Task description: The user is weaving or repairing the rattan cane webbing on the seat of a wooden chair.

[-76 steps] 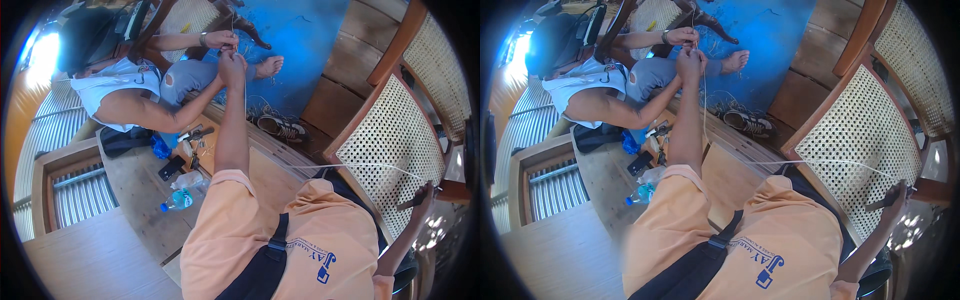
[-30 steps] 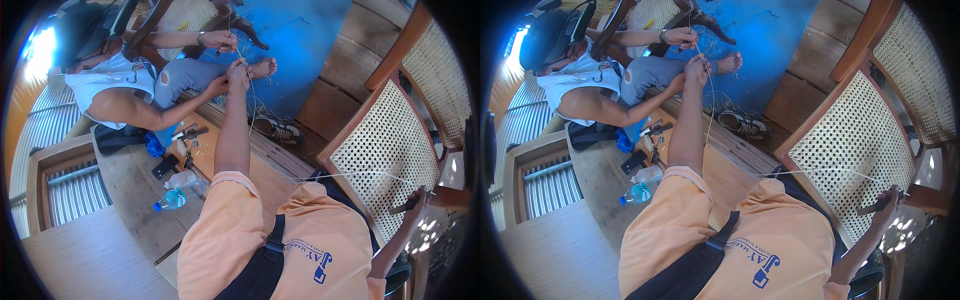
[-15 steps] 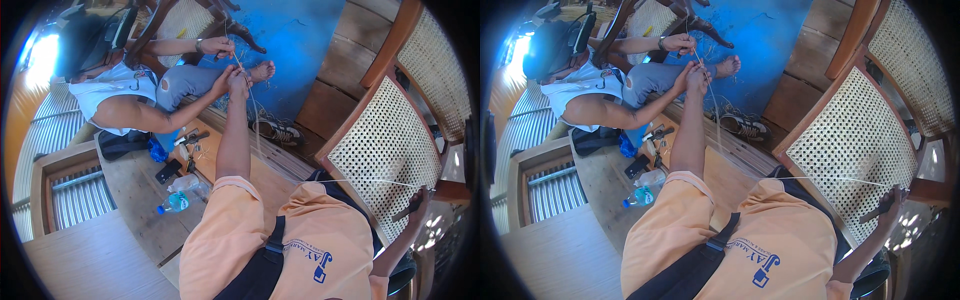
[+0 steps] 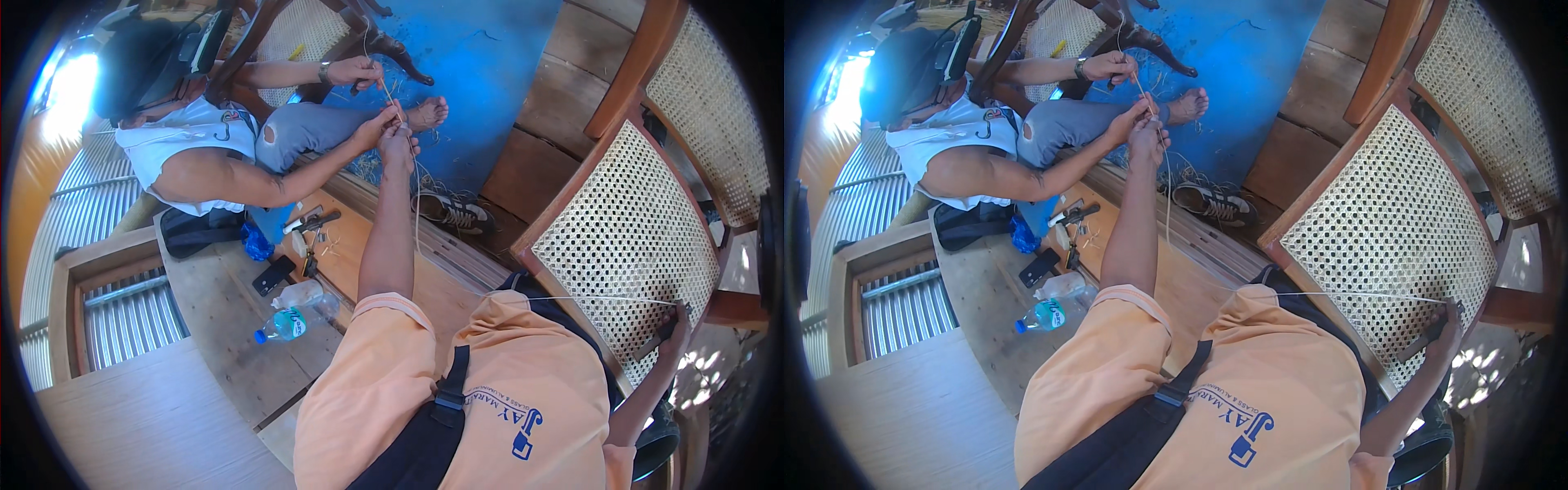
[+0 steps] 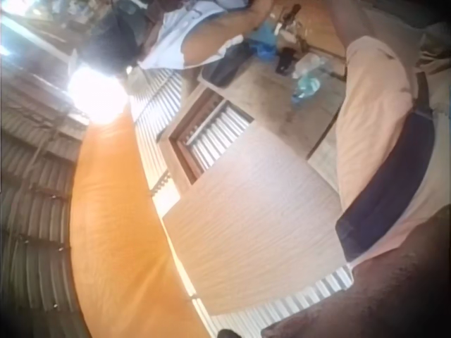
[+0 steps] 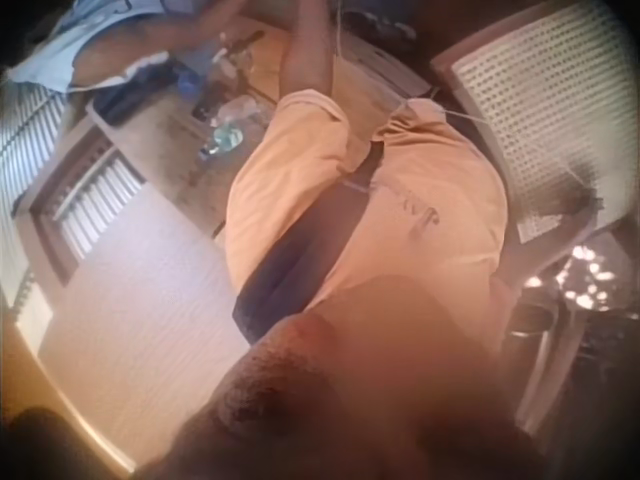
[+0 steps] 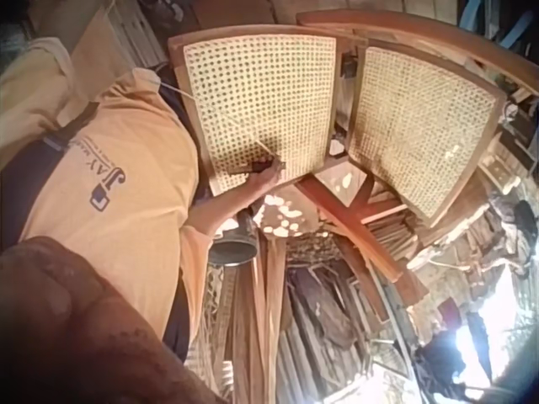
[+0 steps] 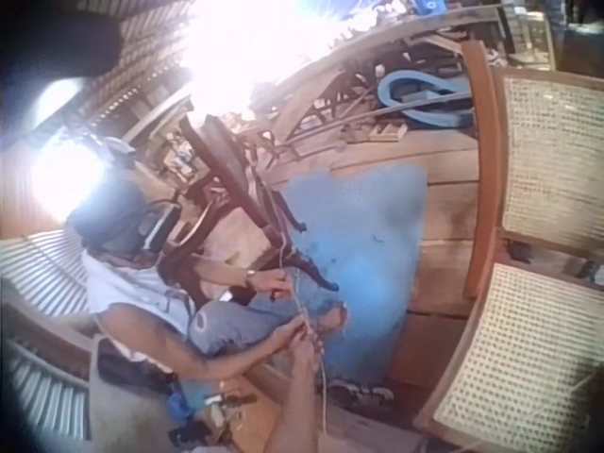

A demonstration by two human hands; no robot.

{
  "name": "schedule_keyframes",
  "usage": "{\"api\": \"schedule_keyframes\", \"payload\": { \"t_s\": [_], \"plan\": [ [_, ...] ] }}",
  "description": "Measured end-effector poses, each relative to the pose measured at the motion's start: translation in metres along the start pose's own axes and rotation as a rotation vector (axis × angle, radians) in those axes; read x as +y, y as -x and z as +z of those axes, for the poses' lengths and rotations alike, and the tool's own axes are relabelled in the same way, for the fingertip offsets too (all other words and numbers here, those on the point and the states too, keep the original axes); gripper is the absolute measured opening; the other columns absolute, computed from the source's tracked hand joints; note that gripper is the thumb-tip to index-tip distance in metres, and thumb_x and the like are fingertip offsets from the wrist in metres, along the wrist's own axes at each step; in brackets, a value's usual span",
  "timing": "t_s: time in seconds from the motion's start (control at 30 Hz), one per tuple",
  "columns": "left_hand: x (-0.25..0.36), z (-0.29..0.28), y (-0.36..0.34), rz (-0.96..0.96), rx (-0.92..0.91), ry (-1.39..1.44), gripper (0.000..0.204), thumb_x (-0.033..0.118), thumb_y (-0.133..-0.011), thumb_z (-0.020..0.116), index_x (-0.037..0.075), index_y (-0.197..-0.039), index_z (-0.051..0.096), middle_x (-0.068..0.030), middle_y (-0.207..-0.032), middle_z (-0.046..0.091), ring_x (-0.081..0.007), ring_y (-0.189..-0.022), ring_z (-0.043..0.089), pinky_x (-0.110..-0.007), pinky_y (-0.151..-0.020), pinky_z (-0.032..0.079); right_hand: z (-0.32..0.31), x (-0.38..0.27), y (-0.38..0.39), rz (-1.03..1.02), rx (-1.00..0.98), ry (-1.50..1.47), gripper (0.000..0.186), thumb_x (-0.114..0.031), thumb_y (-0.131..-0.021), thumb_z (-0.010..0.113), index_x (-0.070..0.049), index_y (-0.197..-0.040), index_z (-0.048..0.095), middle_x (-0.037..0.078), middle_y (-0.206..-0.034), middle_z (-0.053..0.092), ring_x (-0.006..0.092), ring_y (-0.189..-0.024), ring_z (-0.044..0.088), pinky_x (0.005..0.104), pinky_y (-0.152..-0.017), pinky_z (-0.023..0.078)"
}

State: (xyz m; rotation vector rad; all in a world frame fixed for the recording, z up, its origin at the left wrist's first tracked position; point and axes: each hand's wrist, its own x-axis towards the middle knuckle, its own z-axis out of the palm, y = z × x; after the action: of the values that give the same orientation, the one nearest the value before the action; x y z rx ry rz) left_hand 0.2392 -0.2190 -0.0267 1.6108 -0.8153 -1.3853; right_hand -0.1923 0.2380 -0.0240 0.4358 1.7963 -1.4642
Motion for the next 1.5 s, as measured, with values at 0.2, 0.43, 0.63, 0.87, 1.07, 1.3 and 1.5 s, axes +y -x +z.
{"api": "schedule_keyframes", "payload": {
  "t_s": [0.2, 0.43, 0.63, 0.87, 1.07, 1.3, 1.5],
  "plan": [
    [-0.006, 0.003, 0.01, 0.047, 0.055, -0.039, 0.008, 0.011, -0.086, 0.05, 0.006, -0.091, 0.05, 0.0001, -0.069, 0.05, -0.0076, -0.046, 0.046, -0.021, -0.035, 0.036, 0.006, -0.004, 0.008, -0.005, -0.01, -0.017, 0.019, -0.022, -0.081, 0.06, -0.012, -0.07, 0.048, -0.002, -0.057, 0.047, 0.0076, -0.047, 0.045, 0.0215, -0.04, 0.037],
    [-0.006, -0.004, 0.008, 0.686, 0.305, -0.682, 0.012, 0.011, -0.082, 0.054, -0.001, -0.083, 0.053, -0.0129, -0.073, 0.059, -0.0245, -0.059, 0.056, -0.036, -0.055, 0.044, -0.008, 0.005, -0.009, -0.003, -0.074, 0.004, 0.017, -0.025, -0.083, 0.059, -0.013, -0.075, 0.051, -0.005, -0.059, 0.047, 0.0054, -0.049, 0.045, 0.0186, -0.042, 0.038],
    [0.011, -0.008, 0.022, 0.726, 0.415, -0.939, 0.016, 0.013, -0.079, 0.056, -0.002, -0.084, 0.052, -0.0185, -0.078, 0.06, -0.0309, -0.067, 0.058, -0.039, -0.064, 0.044, -0.007, 0.003, -0.002, 0.007, -0.086, -0.004, 0.017, -0.025, -0.083, 0.058, -0.013, -0.074, 0.05, -0.004, -0.058, 0.046, 0.0056, -0.049, 0.045, 0.0187, -0.042, 0.038],
    [0.015, -0.017, 0.011, 0.004, 0.233, -0.129, 0.007, 0.011, -0.082, 0.055, 0.005, -0.083, 0.055, -0.0036, -0.066, 0.055, -0.0138, -0.05, 0.051, -0.029, -0.04, 0.039, -0.01, 0.007, -0.01, -0.015, -0.064, -0.016, 0.016, -0.025, -0.084, 0.058, -0.013, -0.075, 0.051, -0.004, -0.059, 0.047, 0.0053, -0.049, 0.045, 0.019, -0.042, 0.038],
    [0.012, -0.023, 0.004, 0.248, 0.19, -0.21, 0.01, 0.01, -0.082, 0.054, 0.003, -0.087, 0.059, -0.0034, -0.067, 0.054, -0.0125, -0.052, 0.051, -0.028, -0.042, 0.04, 0.004, -0.001, 0.004, -0.015, -0.013, 0.006, 0.017, -0.024, -0.083, 0.059, -0.013, -0.073, 0.051, -0.004, -0.059, 0.048, 0.0055, -0.049, 0.045, 0.019, -0.042, 0.038],
    [0.011, -0.022, 0.003, 0.75, 0.351, -0.812, 0.016, 0.011, -0.076, 0.057, 0.001, -0.088, 0.062, -0.0173, -0.083, 0.06, -0.0321, -0.077, 0.058, -0.041, -0.069, 0.045, -0.005, 0.003, -0.004, -0.014, -0.019, 0.022, 0.018, -0.025, -0.083, 0.059, -0.014, -0.072, 0.05, -0.005, -0.059, 0.047, 0.0052, -0.049, 0.044, 0.0189, -0.042, 0.038],
    [0.008, -0.02, 0.016, 0.826, 0.393, -1.051, 0.014, 0.011, -0.075, 0.057, 0.004, -0.086, 0.061, -0.0146, -0.087, 0.059, -0.0322, -0.081, 0.057, -0.042, -0.069, 0.045, 0.0, 0.0, 0.001, -0.029, -0.016, 0.038, 0.019, -0.027, -0.083, 0.059, -0.014, -0.072, 0.05, -0.005, -0.059, 0.046, 0.0053, -0.05, 0.044, 0.0196, -0.042, 0.038]
  ]
}}
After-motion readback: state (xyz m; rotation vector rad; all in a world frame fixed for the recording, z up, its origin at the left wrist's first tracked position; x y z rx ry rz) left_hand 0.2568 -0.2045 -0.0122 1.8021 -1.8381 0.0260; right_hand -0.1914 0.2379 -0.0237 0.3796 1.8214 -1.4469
